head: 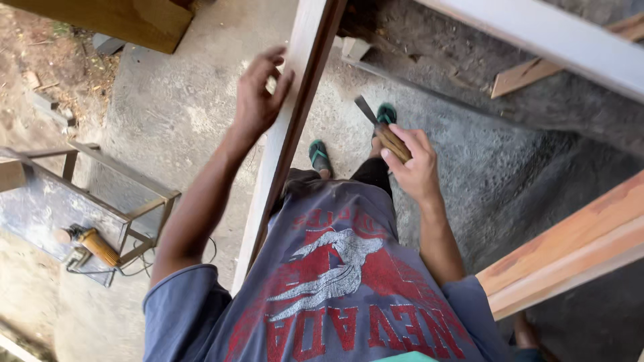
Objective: The person uses a chisel to carve and smooth the edges of a wooden frame. They hold the frame with one hand and repeatedly strike and scrape the wood with the chisel to remove material and refine the joint area.
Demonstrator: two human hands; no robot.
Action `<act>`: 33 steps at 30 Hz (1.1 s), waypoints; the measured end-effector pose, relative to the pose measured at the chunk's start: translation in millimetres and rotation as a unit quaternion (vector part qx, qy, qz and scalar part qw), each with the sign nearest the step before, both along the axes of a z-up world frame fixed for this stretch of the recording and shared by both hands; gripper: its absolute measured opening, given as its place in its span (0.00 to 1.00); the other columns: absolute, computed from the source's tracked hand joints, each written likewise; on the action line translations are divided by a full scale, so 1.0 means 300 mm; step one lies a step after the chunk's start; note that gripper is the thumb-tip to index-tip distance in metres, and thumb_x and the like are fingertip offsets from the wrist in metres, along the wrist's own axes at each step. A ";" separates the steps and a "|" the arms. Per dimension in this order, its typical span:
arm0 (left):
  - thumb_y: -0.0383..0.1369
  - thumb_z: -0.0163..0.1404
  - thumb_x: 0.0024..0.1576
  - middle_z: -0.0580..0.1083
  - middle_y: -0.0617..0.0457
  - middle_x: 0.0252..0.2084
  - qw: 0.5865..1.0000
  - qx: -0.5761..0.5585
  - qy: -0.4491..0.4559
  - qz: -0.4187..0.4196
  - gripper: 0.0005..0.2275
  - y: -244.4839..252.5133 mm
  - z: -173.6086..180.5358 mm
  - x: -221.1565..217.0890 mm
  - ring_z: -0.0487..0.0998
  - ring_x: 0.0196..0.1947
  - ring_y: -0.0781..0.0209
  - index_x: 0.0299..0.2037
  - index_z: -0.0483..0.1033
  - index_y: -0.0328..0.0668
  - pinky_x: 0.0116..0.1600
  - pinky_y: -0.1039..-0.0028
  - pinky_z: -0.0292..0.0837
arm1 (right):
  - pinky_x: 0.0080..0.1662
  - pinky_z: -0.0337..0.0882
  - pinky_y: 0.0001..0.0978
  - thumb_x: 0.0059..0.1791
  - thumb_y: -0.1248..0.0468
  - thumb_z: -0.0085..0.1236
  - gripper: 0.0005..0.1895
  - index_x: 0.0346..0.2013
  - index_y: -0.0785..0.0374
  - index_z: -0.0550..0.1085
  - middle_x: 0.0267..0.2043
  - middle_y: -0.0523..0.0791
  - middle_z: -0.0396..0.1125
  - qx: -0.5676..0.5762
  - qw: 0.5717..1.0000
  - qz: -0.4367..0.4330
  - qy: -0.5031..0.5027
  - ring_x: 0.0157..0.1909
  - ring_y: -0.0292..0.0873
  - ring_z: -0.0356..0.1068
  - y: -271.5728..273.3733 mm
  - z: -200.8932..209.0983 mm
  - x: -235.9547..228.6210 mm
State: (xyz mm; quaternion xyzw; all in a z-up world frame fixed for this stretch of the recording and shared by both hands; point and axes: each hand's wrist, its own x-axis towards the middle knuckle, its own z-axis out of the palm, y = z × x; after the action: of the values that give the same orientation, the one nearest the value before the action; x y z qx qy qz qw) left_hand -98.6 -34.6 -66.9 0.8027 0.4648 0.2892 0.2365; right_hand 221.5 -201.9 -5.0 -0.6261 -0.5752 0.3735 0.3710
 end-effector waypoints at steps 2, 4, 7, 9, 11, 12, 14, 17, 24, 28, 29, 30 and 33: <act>0.37 0.50 0.73 0.69 0.40 0.69 0.999 -0.043 -0.018 -0.004 0.10 0.037 0.016 -0.016 0.84 0.55 0.47 0.53 0.67 0.39 0.55 0.60 0.82 | 0.53 0.74 0.40 0.52 0.67 0.64 0.23 0.61 0.66 0.72 0.51 0.52 0.68 0.034 0.999 -0.020 0.001 0.52 0.51 0.74 -0.011 -0.008 -0.067; 0.40 0.48 0.73 0.69 0.35 0.68 0.998 -0.053 -0.025 -0.017 0.17 0.080 0.040 -0.005 0.83 0.52 0.47 0.62 0.62 0.35 0.52 0.59 0.83 | 0.54 0.74 0.40 0.54 0.67 0.63 0.22 0.62 0.68 0.71 0.52 0.52 0.68 0.063 0.997 -0.033 0.005 0.52 0.51 0.73 -0.002 -0.022 -0.111; 0.42 0.46 0.73 0.68 0.32 0.66 0.998 -0.038 -0.007 -0.041 0.23 0.147 0.077 0.060 0.82 0.48 0.46 0.68 0.54 0.34 0.47 0.58 0.81 | 0.53 0.73 0.40 0.56 0.65 0.61 0.22 0.63 0.69 0.70 0.53 0.52 0.68 0.103 0.993 -0.051 0.025 0.52 0.50 0.72 0.046 -0.063 -0.148; 0.43 0.46 0.71 0.69 0.29 0.65 0.997 -0.069 0.026 -0.037 0.24 0.165 0.092 0.111 0.83 0.39 0.48 0.67 0.50 0.36 0.39 0.58 0.81 | 0.53 0.72 0.38 0.57 0.64 0.58 0.22 0.65 0.69 0.69 0.54 0.51 0.67 0.114 0.990 -0.063 0.049 0.51 0.48 0.71 0.095 -0.106 -0.176; 0.42 0.41 0.78 0.71 0.31 0.63 0.993 -0.085 -0.078 -0.024 0.21 0.172 0.104 0.153 0.83 0.50 0.47 0.69 0.46 0.40 0.49 0.61 0.82 | 0.42 0.70 0.32 0.56 0.62 0.57 0.24 0.66 0.66 0.68 0.50 0.49 0.67 0.086 0.986 -0.088 0.112 0.41 0.42 0.68 0.172 -0.159 -0.224; 0.42 0.38 0.81 0.72 0.32 0.62 0.987 -0.090 -0.135 -0.023 0.19 0.179 0.099 0.184 0.84 0.55 0.47 0.70 0.44 0.42 0.54 0.62 0.83 | 0.37 0.69 0.29 0.56 0.61 0.56 0.25 0.67 0.65 0.67 0.49 0.48 0.67 0.076 0.982 -0.103 0.141 0.36 0.39 0.66 0.217 -0.191 -0.243; 0.44 0.38 0.73 0.75 0.32 0.60 0.973 -0.189 -0.125 0.030 0.23 0.168 0.096 0.177 0.85 0.46 0.46 0.69 0.44 0.41 0.48 0.61 0.81 | 0.34 0.69 0.28 0.57 0.59 0.55 0.25 0.67 0.63 0.66 0.47 0.46 0.68 0.079 0.975 -0.115 0.175 0.33 0.35 0.67 0.292 -0.249 -0.306; 0.42 0.41 0.75 0.66 0.28 0.66 0.991 -0.101 -0.084 -0.018 0.25 0.140 0.101 0.140 0.75 0.62 0.40 0.72 0.40 0.41 0.62 0.56 0.72 | 0.42 0.73 0.29 0.64 0.56 0.51 0.23 0.71 0.59 0.63 0.50 0.45 0.67 0.138 0.967 -0.121 0.178 0.42 0.34 0.69 0.368 -0.277 -0.392; 0.40 0.42 0.77 0.57 0.26 0.72 0.997 -0.017 -0.006 -0.069 0.29 0.133 0.129 0.114 0.66 0.74 0.38 0.76 0.33 0.40 0.74 0.56 0.66 | 0.30 0.64 0.25 0.62 0.50 0.45 0.31 0.75 0.63 0.57 0.41 0.45 0.75 0.097 0.960 -0.097 0.243 0.28 0.29 0.64 0.396 -0.250 -0.430; 0.45 0.42 0.77 0.66 0.32 0.68 0.996 -0.070 -0.008 -0.055 0.29 0.140 0.139 0.104 0.75 0.63 0.47 0.76 0.38 0.38 0.66 0.61 0.75 | 0.28 0.63 0.22 0.64 0.50 0.46 0.30 0.77 0.63 0.58 0.29 0.42 0.69 0.108 0.957 -0.091 0.254 0.23 0.28 0.62 0.400 -0.253 -0.424; 0.45 0.42 0.77 0.68 0.33 0.67 0.996 -0.071 -0.013 -0.056 0.29 0.143 0.137 0.099 0.77 0.61 0.49 0.76 0.39 0.38 0.64 0.61 0.76 | 0.28 0.64 0.22 0.65 0.50 0.46 0.30 0.76 0.64 0.58 0.34 0.43 0.72 0.116 0.954 -0.094 0.261 0.24 0.27 0.63 0.403 -0.255 -0.424; 0.46 0.42 0.77 0.68 0.33 0.66 0.995 -0.078 -0.018 -0.054 0.29 0.135 0.133 0.095 0.77 0.60 0.50 0.75 0.39 0.39 0.63 0.62 0.76 | 0.27 0.65 0.21 0.65 0.50 0.45 0.29 0.75 0.64 0.57 0.38 0.44 0.75 0.121 0.951 -0.097 0.267 0.24 0.27 0.64 0.409 -0.259 -0.428; 0.47 0.43 0.76 0.69 0.33 0.65 0.995 -0.086 -0.027 -0.050 0.29 0.136 0.129 0.092 0.77 0.61 0.50 0.75 0.41 0.38 0.63 0.62 0.75 | 0.25 0.60 0.21 0.63 0.51 0.46 0.30 0.76 0.64 0.59 0.26 0.39 0.67 0.099 0.962 -0.085 0.239 0.21 0.26 0.61 0.409 -0.237 -0.416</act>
State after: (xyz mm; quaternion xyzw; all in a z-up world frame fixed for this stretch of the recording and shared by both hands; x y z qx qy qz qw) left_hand -71.0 6.2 -28.1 0.7935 0.4408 0.2571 0.3316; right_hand 96.8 -79.0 -76.1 -0.5249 -0.4485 0.4205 0.5886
